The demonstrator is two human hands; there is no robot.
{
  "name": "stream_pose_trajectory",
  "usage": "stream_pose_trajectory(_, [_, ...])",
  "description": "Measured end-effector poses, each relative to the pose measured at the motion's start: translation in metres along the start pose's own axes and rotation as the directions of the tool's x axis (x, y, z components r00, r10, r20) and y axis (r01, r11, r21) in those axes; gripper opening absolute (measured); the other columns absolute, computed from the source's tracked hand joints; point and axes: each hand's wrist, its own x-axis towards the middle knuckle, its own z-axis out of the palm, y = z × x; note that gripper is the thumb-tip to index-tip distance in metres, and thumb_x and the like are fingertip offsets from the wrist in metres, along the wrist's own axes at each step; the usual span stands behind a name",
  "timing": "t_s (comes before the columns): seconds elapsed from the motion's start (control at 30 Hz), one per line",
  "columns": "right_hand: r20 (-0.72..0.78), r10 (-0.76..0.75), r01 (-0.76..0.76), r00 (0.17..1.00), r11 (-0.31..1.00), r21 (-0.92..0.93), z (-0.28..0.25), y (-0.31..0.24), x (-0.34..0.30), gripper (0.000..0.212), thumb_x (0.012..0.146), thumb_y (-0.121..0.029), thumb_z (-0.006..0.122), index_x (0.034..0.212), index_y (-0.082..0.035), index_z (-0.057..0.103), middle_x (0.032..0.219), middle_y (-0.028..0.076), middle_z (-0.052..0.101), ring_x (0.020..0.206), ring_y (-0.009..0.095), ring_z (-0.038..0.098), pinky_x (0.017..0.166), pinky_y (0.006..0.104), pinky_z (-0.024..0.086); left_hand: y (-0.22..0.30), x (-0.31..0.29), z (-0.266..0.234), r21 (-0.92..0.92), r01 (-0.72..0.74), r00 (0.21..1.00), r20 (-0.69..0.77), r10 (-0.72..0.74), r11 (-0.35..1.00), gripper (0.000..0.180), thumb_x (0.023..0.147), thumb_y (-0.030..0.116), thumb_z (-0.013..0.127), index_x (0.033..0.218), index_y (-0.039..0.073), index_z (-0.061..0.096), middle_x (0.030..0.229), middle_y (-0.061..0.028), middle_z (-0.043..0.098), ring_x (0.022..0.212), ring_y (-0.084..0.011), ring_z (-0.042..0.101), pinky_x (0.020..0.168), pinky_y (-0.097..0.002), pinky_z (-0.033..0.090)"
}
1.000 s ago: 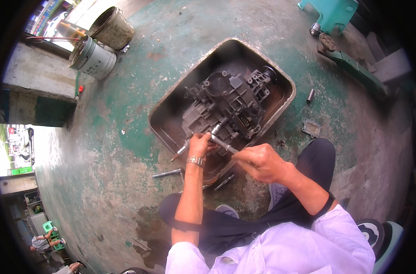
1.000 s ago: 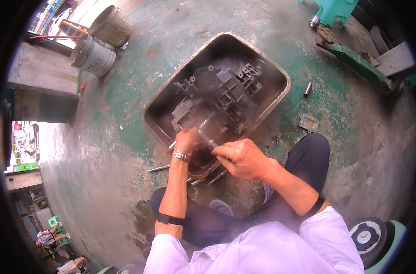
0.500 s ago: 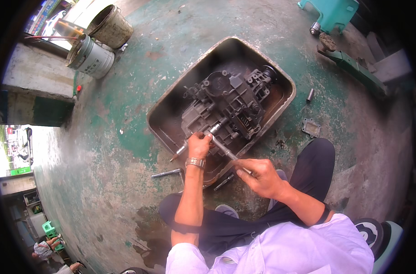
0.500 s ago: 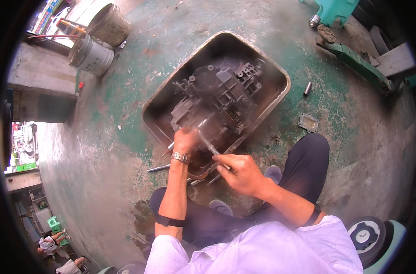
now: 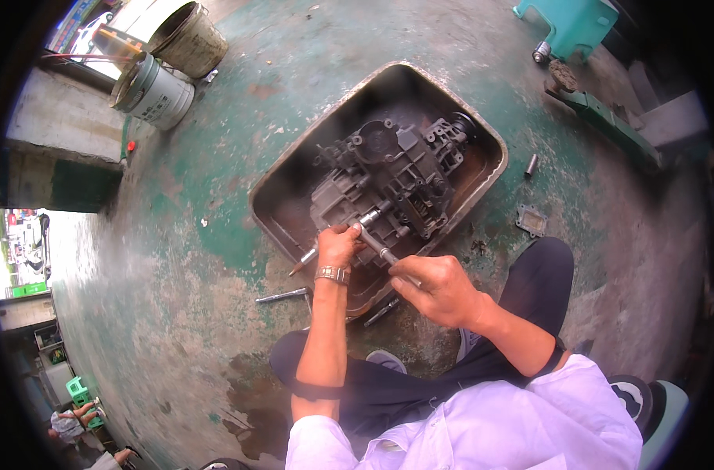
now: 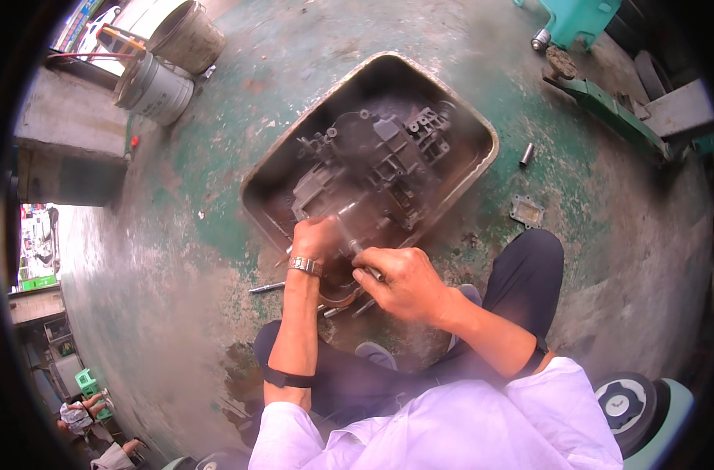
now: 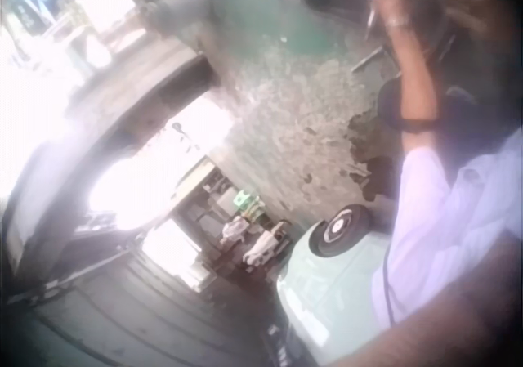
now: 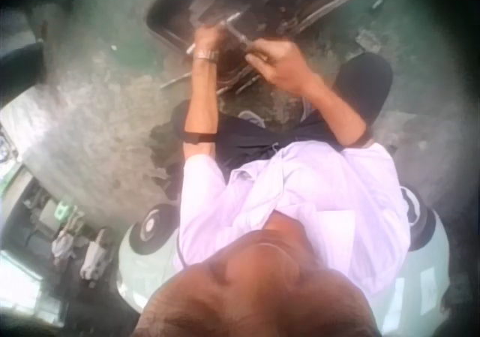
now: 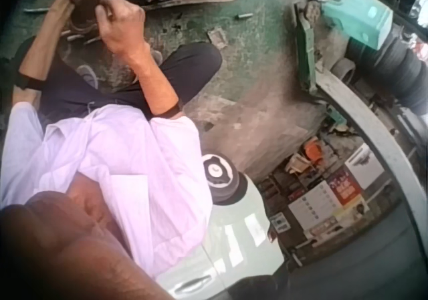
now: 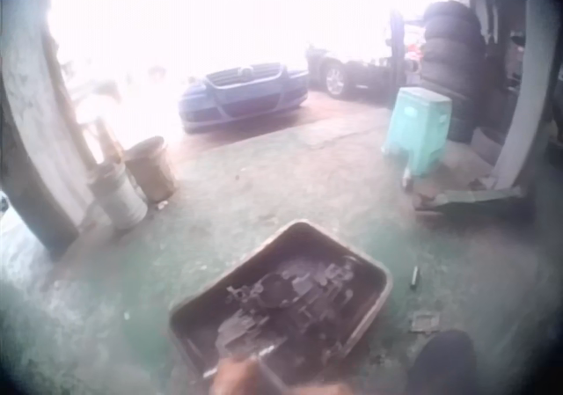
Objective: The person uses a socket wrench to tighten bolts on a disassembled engine block placed in a metal tray. They repeatedly reposition the wrench and apply torque to different bolt locations while seated.
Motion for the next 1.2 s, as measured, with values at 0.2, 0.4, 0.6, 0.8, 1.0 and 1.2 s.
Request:
stream_pose_trajectory(0.2, [-0.004,0.188,-0.188,0.982,0.981,0.055,0.008,0.004,-0.039,0.015,0.086,-0.006,0.066,0.099,0.001,0.067,0.091,0.018,0.069,0.081,0.035,0.068,0.071,0.038,0.054,0.001,-0.01,0.007,0.183,-0.077,0.994,-0.065,0.09,0.98,0.018,0.086,0.006,0.069,0.088,-0.012,0.067,0.08,-0.0109,0.067,0.064,-0.0182,0.065,0.056,-0.0318,0.057])
stream_pose_trajectory(0.4, [0.004,0.368,-0.364,0.93,0.919,0.152,0.012,0.018,-0.053,0.023,0.088,-0.008,0.064,0.109,0.002,0.065,0.092,0.018,0.07,0.086,0.03,0.07,0.075,0.0371,0.053,-0.009,-0.005,0.005,0.202,-0.109,0.99,-0.062,0.124,0.973,0.015,0.084,0.005,0.07,0.089,-0.01,0.069,0.08,-0.0091,0.068,0.065,-0.0151,0.065,0.058,-0.0297,0.056])
stream_pose_trajectory(0.6, [0.082,0.719,-0.723,0.69,0.678,0.132,0.039,0.06,-0.082,0.033,0.089,-0.012,0.063,0.12,0.001,0.062,0.084,0.017,0.07,0.076,0.024,0.069,0.071,0.0361,0.052,-0.034,0.008,0.007,0.099,-0.238,0.968,-0.054,0.244,0.966,0.015,0.082,0.004,0.07,0.09,-0.01,0.069,0.079,-0.0078,0.069,0.065,-0.0126,0.063,0.059,-0.0286,0.054])
stream_pose_trajectory(0.8, [0.176,0.817,-0.835,0.549,0.532,0.138,0.076,0.137,-0.097,0.025,0.09,-0.024,0.061,0.098,-0.001,0.066,0.08,0.013,0.068,0.077,0.024,0.066,0.072,0.0388,0.049,-0.047,0.016,0.003,0.302,-0.225,0.966,-0.059,0.253,0.926,0.031,0.079,0.009,0.073,0.104,-0.01,0.069,0.095,-0.0182,0.072,0.081,-0.0194,0.069,0.077,-0.0327,0.055])
stream_pose_trajectory(1.0, [0.205,0.79,-0.816,0.578,0.563,0.133,0.105,0.159,-0.094,0.027,0.091,-0.029,0.06,0.089,-0.002,0.065,0.08,0.011,0.068,0.077,0.022,0.065,0.072,0.0381,0.049,-0.052,0.018,0.002,0.391,-0.266,0.944,-0.079,0.32,0.881,0.044,0.081,0.012,0.074,0.118,-0.009,0.064,0.113,-0.0265,0.067,0.104,-0.0279,0.069,0.093,-0.0339,0.05])
stream_pose_trajectory(1.2, [0.081,0.687,-0.674,0.722,0.671,0.309,0.049,0.07,-0.088,0.022,0.089,-0.015,0.064,0.103,0.002,0.065,0.083,0.011,0.069,0.072,0.019,0.066,0.068,0.0344,0.051,-0.037,0.006,0.001,0.37,-0.28,0.939,-0.088,0.333,0.886,0.029,0.088,0.015,0.07,0.105,-0.008,0.069,0.088,-0.0158,0.073,0.081,-0.0196,0.071,0.075,-0.0311,0.055])
